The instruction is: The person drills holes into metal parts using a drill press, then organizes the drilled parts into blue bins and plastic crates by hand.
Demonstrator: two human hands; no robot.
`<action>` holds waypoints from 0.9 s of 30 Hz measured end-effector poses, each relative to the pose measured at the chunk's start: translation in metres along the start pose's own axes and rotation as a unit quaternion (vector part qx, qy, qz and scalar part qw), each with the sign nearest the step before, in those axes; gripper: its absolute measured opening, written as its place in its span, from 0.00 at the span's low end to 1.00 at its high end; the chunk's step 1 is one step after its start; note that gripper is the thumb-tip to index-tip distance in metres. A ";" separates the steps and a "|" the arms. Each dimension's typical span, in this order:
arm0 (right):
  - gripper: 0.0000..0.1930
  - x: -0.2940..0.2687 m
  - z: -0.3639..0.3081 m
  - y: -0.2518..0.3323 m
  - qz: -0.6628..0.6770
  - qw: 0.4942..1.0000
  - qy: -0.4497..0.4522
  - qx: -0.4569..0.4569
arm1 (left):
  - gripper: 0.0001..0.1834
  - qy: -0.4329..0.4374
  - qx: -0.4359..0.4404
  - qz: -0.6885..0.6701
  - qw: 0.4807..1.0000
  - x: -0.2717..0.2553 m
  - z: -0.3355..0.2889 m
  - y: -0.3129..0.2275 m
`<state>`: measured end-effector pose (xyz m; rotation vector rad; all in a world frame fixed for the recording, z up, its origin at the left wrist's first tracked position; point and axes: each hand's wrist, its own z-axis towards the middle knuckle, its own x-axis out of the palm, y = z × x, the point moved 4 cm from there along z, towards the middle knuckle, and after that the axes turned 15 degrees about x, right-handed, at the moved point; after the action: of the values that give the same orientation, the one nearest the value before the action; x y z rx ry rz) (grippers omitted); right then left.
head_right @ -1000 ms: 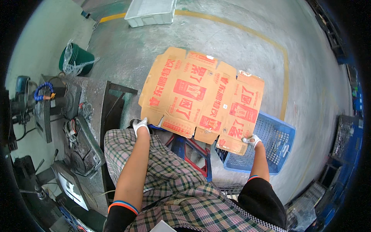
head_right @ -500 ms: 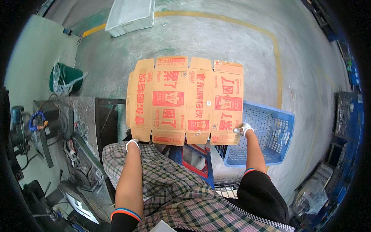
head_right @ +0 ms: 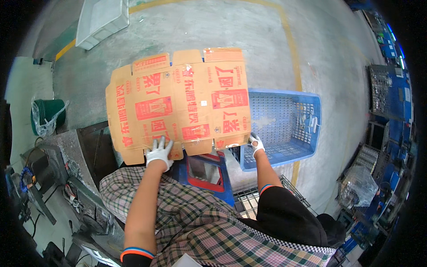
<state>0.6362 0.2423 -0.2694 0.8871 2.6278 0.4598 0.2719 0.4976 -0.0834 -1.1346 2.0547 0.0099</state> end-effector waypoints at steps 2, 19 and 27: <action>0.21 0.002 -0.008 0.002 -0.031 0.994 0.102 -0.019 | 0.41 0.050 -0.007 0.014 0.999 0.006 0.001 0.007; 0.32 0.023 -0.043 0.033 -0.101 0.940 0.325 0.019 | 0.37 0.089 -0.037 -0.036 0.995 0.013 -0.006 0.012; 0.24 0.031 -0.005 0.039 -0.268 0.951 0.148 -0.035 | 0.39 0.067 -0.074 -0.043 0.994 0.019 -0.011 0.026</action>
<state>0.6311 0.2897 -0.2556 0.0581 2.9391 0.5634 0.2404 0.4951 -0.0962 -1.3466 2.1492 0.0466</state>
